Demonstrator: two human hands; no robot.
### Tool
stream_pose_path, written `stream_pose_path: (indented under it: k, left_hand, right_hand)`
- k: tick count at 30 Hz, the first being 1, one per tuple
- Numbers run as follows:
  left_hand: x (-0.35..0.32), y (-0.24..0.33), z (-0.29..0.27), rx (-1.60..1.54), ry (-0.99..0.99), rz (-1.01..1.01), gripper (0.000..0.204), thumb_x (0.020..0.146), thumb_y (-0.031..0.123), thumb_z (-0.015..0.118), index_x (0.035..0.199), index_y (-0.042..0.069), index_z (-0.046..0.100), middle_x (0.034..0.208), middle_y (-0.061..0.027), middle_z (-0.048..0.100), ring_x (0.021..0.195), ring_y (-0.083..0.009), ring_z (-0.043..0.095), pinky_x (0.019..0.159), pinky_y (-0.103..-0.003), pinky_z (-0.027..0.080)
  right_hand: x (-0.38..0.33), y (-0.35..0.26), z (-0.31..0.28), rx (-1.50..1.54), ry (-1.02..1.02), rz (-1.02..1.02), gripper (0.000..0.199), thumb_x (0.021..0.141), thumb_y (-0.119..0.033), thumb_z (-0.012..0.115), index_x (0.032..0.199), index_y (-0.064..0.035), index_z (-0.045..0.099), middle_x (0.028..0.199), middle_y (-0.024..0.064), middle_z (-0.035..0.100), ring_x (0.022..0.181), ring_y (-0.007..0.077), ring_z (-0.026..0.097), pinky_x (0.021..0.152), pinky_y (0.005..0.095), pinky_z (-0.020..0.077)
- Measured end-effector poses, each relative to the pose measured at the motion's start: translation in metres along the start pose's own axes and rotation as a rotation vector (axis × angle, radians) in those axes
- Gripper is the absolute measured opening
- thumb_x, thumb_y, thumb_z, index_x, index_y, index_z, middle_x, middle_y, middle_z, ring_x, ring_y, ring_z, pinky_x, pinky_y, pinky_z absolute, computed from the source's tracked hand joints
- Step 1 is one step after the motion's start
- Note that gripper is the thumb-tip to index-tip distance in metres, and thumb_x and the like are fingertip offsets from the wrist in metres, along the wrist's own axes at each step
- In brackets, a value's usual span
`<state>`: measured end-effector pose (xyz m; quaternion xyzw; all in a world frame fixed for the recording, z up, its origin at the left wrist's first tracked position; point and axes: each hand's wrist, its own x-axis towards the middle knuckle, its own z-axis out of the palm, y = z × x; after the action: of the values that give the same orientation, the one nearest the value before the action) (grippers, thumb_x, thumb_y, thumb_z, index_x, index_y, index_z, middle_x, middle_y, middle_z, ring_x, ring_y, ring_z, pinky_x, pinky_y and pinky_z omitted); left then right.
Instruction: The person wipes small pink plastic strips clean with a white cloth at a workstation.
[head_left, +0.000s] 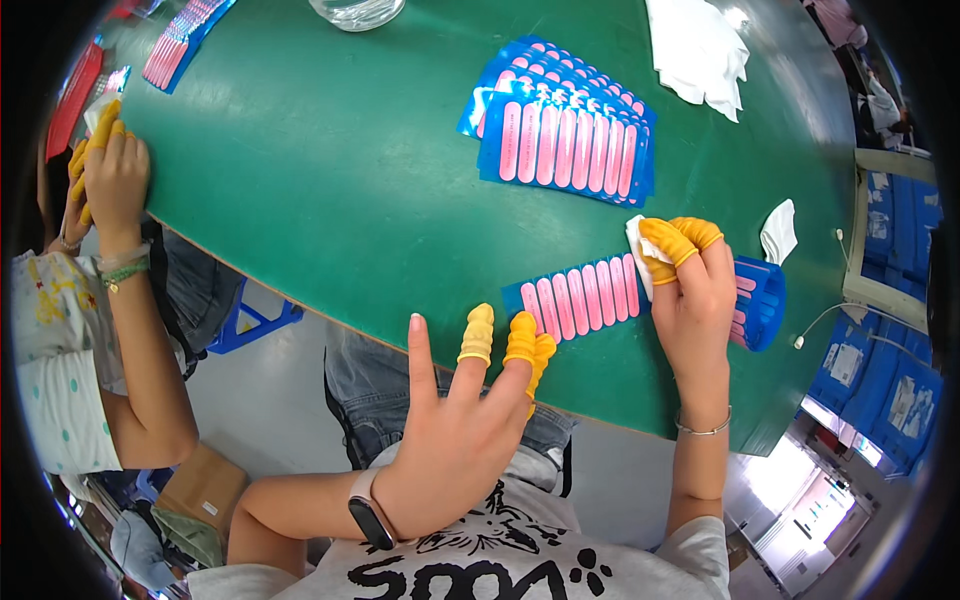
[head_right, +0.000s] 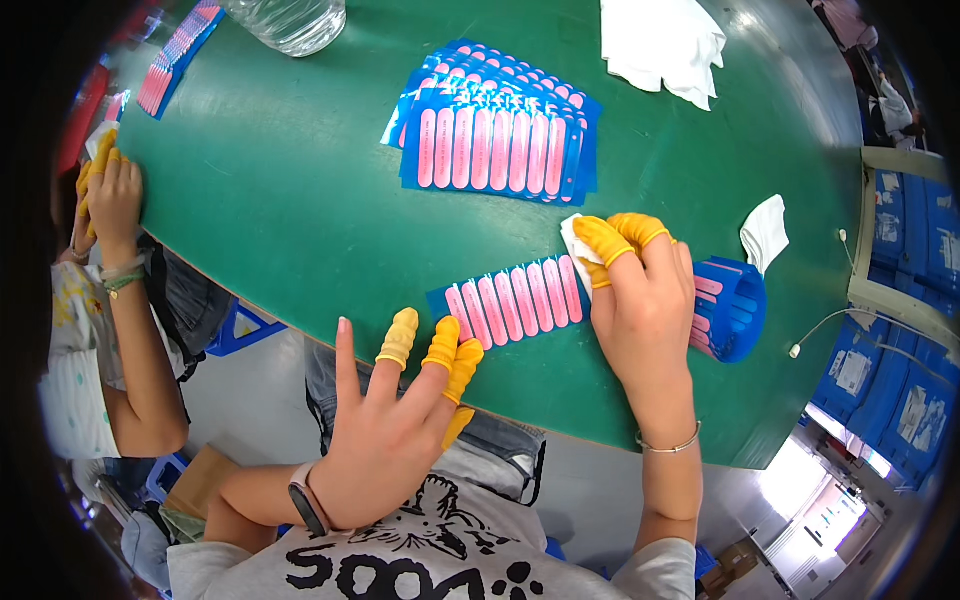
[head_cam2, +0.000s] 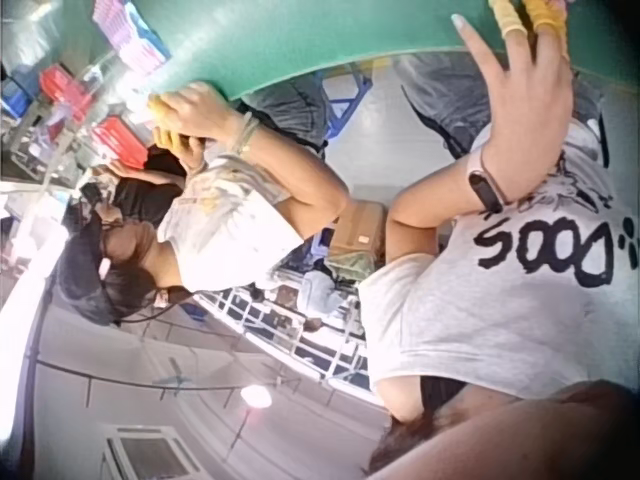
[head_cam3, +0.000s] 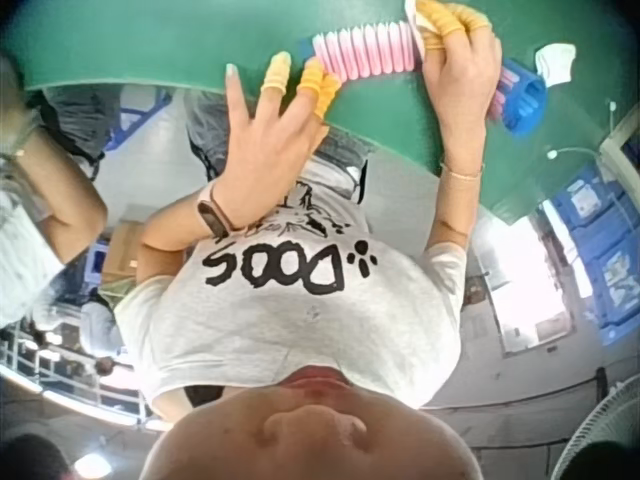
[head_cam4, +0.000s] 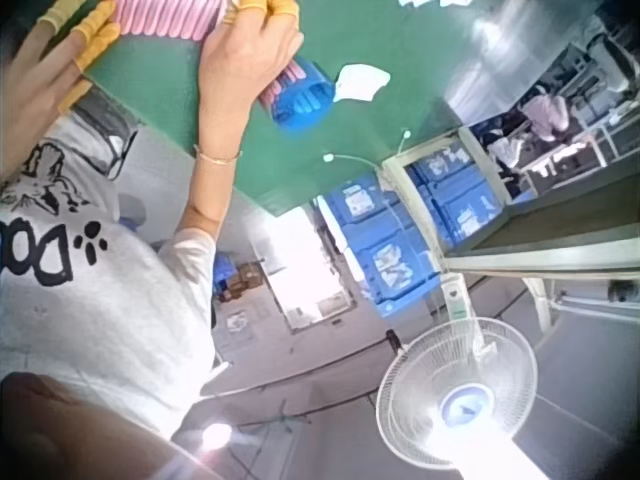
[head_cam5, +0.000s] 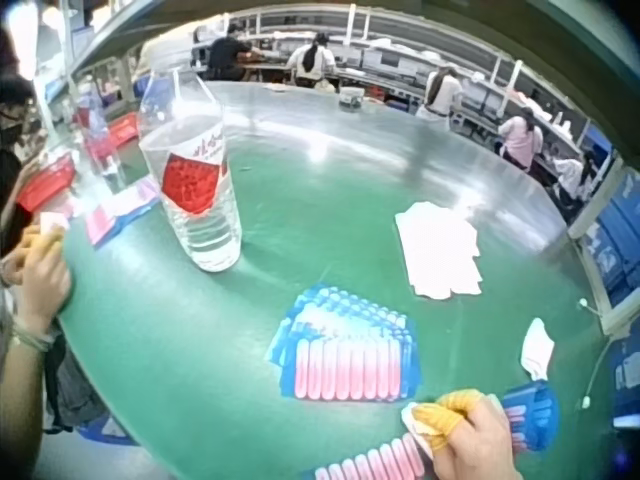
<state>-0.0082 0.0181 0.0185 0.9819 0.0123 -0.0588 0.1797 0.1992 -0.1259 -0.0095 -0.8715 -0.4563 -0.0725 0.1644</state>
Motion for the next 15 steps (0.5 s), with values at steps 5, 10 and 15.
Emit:
stream_pose_path:
  k: [5, 10, 15]
  left_hand:
    - [0.002, 0.001, 0.004, -0.02, 0.019, -0.016, 0.047, 0.076, 0.026, 0.071, 0.117, 0.003, 0.069, 0.105, -0.0088, 0.053, 0.119, -0.0391, 0.051, 0.105, -0.076, 0.022]
    - [0.003, -0.002, 0.001, 0.012, 0.027, -0.001, 0.046, 0.077, 0.028, 0.071, 0.116, 0.003, 0.069, 0.11, -0.0092, 0.054, 0.117, -0.037, 0.052, 0.106, -0.075, 0.022]
    - [0.016, -0.014, -0.016, -0.073, 0.038, -0.014, 0.043, 0.076, 0.032, 0.076, 0.108, 0.004, 0.069, 0.12, -0.0076, 0.058, 0.112, -0.0334, 0.054, 0.108, -0.07, 0.025]
  right_hand:
    - [-0.008, -0.038, 0.006, 0.284, -0.1, -0.416, 0.024, 0.074, -0.009, 0.073, 0.098, -0.0085, 0.069, 0.099, 0.0082, 0.064, 0.078, 0.0252, 0.057, 0.068, 0.0398, 0.0469]
    - [0.001, -0.005, 0.002, 0.134, 0.064, -0.026, 0.025, 0.077, -0.001, 0.071, 0.102, -0.0036, 0.07, 0.099, 0.0116, 0.063, 0.081, 0.028, 0.059, 0.07, 0.0356, 0.0478]
    - [-0.017, -0.022, -0.016, 0.504, 0.056, 0.093, 0.021, 0.08, 0.0, 0.071, 0.101, 0.0008, 0.069, 0.098, 0.0129, 0.065, 0.088, 0.0255, 0.061, 0.077, 0.0311, 0.0479]
